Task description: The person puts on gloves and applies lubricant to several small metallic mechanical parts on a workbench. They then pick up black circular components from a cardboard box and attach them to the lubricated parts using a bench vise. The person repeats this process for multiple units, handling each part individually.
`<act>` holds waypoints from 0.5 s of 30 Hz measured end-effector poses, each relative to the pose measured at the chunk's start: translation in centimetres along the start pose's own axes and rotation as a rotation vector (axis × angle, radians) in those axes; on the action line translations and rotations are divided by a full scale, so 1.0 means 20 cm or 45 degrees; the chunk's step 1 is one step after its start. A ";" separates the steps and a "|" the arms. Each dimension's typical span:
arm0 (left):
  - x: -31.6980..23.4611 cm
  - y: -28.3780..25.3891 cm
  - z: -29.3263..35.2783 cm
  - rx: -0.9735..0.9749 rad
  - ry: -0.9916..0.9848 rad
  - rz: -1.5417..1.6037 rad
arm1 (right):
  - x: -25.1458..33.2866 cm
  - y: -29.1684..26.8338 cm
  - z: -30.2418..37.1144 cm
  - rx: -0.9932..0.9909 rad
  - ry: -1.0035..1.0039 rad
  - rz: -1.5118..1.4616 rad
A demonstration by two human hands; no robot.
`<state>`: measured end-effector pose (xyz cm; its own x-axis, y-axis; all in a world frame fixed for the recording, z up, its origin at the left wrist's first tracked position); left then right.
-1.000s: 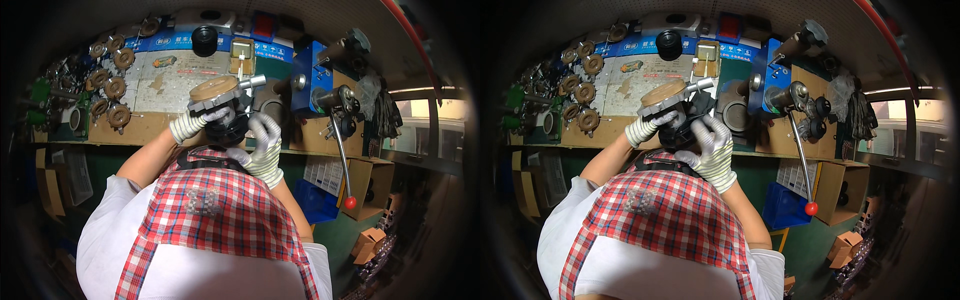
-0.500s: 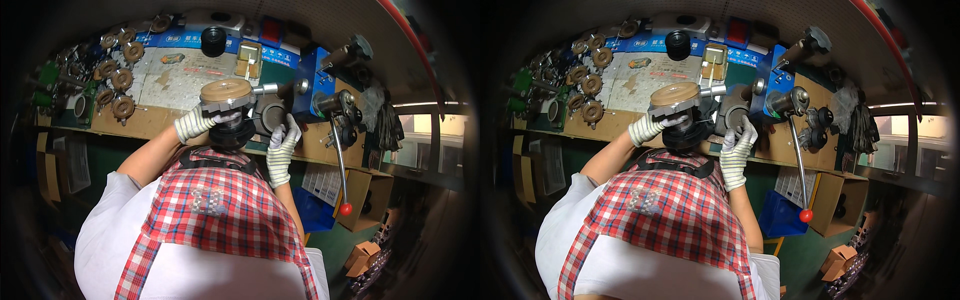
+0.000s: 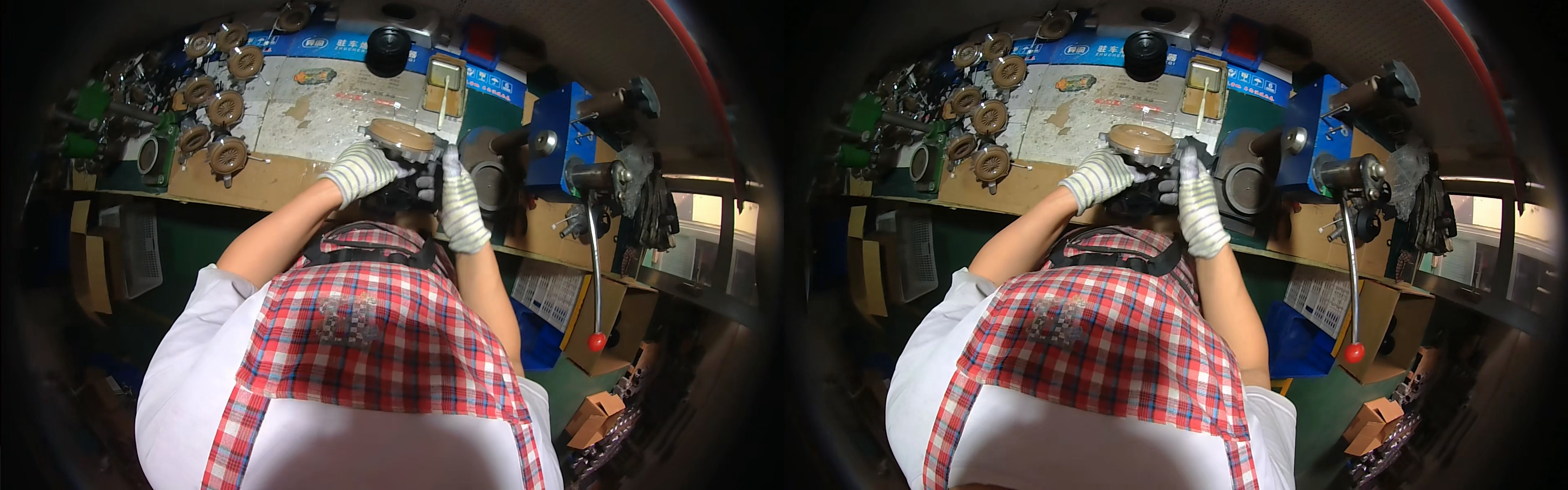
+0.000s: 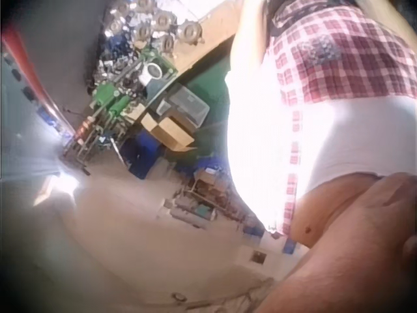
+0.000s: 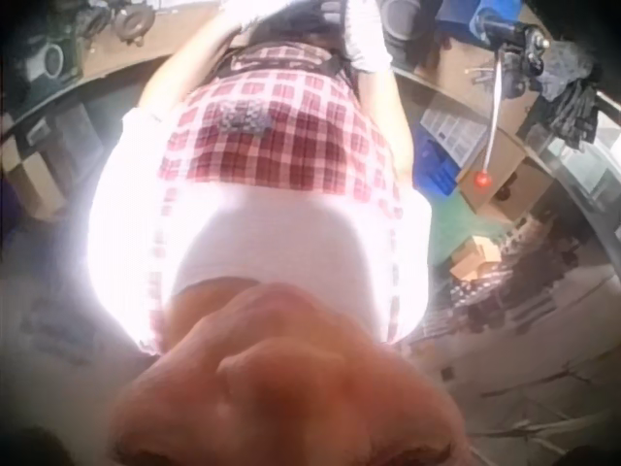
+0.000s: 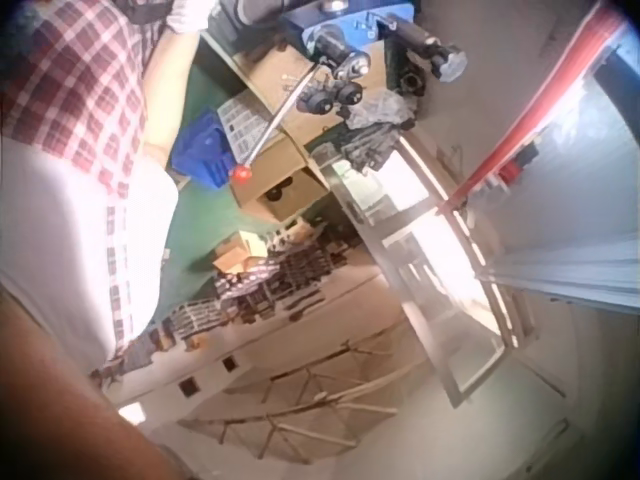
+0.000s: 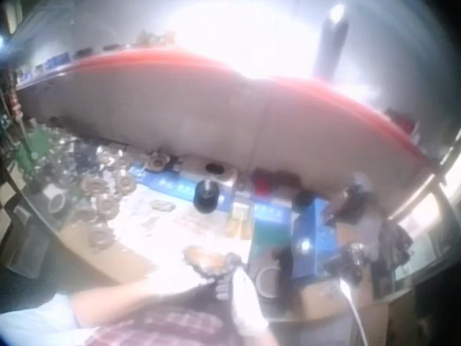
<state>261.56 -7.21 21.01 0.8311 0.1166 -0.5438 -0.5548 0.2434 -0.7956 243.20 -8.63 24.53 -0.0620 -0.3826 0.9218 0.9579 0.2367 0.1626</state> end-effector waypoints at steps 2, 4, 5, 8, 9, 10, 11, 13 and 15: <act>0.04 -0.02 -0.01 0.013 -0.051 -0.220 | -0.05 0.05 -0.08 0.058 0.168 -0.205; 0.06 -0.05 -0.02 0.029 -0.226 -0.197 | -0.16 0.10 -0.18 0.106 0.260 -0.330; 0.08 -0.05 -0.03 0.031 -0.275 -0.196 | -0.21 0.12 -0.21 0.066 0.260 -0.297; 0.18 -0.07 -0.03 0.067 -0.299 -0.230 | -0.25 0.20 -0.27 0.016 0.305 -0.388; 0.21 -0.06 -0.03 0.085 -0.283 -0.248 | -0.29 0.19 -0.29 0.047 0.311 -0.294; 0.24 -0.05 -0.04 0.101 -0.260 -0.264 | -0.31 0.19 -0.31 0.039 0.320 -0.326; 0.28 -0.01 -0.05 0.013 0.002 -0.270 | -0.33 0.21 -0.33 0.036 0.329 -0.356; 0.40 0.08 -0.07 0.106 -0.140 0.752 | -0.38 0.25 -0.36 0.061 0.303 -0.427; 0.45 0.18 -0.05 0.226 -0.308 1.771 | -0.42 0.29 -0.34 -0.030 0.276 -0.180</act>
<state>267.01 -6.34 13.01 -0.3821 0.5121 -0.7693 -0.9147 -0.0907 0.3939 251.15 -10.10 15.44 -0.1370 -0.5936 0.7930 0.9504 0.1469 0.2741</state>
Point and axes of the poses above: each hand's wrist, its own z-axis away from the middle knuckle, its own y-axis out of the palm, x = y × z, the point moved 3 cm from there along -z, towards the middle knuckle, and after that the axes turned 8 degrees about -y, right-handed, at the moved point
